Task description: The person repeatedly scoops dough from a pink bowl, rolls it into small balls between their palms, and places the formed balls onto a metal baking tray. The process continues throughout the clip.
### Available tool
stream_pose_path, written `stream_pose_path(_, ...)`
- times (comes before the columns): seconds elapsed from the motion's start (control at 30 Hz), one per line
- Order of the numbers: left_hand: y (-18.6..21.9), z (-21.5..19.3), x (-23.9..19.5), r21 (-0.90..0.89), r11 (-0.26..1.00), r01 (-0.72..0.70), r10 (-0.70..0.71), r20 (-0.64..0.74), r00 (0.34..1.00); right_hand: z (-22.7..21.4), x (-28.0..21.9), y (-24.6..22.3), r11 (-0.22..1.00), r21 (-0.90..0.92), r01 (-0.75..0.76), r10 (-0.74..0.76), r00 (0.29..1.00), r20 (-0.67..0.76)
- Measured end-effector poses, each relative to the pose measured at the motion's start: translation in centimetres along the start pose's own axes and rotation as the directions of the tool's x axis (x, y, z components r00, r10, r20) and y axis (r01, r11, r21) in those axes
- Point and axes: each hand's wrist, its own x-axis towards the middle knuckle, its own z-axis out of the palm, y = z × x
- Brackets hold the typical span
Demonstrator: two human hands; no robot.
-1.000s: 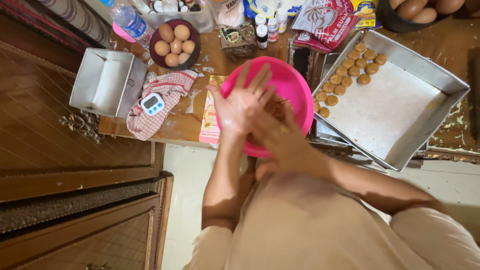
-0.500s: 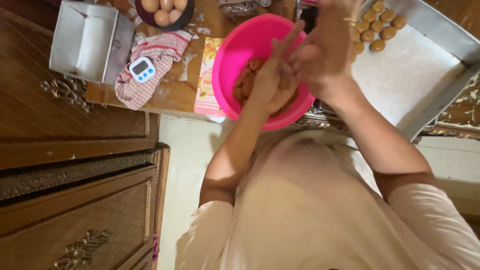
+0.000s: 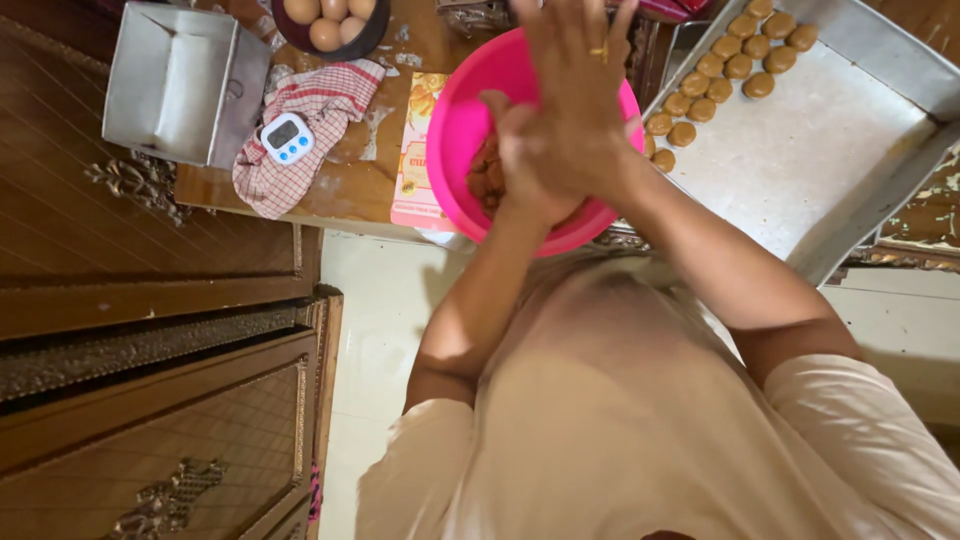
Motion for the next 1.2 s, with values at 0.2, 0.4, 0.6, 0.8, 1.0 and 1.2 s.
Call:
stream_pose_path(0.2, 2.8, 4.2, 0.9, -0.137, 0.988, 0.067, -0.070, -0.015, 0.997, -3.7, 0.0, 3.7, 0.164, 0.954, 0.250, -0.226, 0.951, -0.210)
stream_pose_path(0.4, 4.3, 5.8, 1.4, 0.084, 0.995, -0.061, 0.075, -0.176, 0.982, -4.4, -3.2, 5.5, 0.657, 0.520, 0.545, -0.518, 0.828, -0.214)
stream_pose_path(0.6, 4.0, 6.6, 2.3, 0.316, 0.948, -0.043, 0.145, -0.308, 0.940, -3.1, -3.4, 5.0, 0.547, 0.647, 0.531, -0.446, 0.839, -0.312)
stream_pose_path(0.8, 4.8, 5.3, 1.6, 0.334, 0.940, -0.062, 0.170, -0.305, 0.937, -3.1, -3.1, 3.9, 0.482, 0.780, 0.400, -0.398, 0.893, -0.212)
stream_pose_path(1.0, 4.2, 7.3, -0.3, 0.943, 0.331, -0.024, 0.431, -0.129, 0.893, -2.1, -1.5, 4.5, 0.097, 0.970, -0.221, -0.093, 0.969, 0.230)
stream_pose_path(1.2, 4.2, 9.0, -1.8, 0.833, -0.539, 0.121, 0.245, 0.017, 0.969, -2.6, -1.3, 5.3, 0.034, 0.986, -0.160, -0.097, 0.982, 0.163)
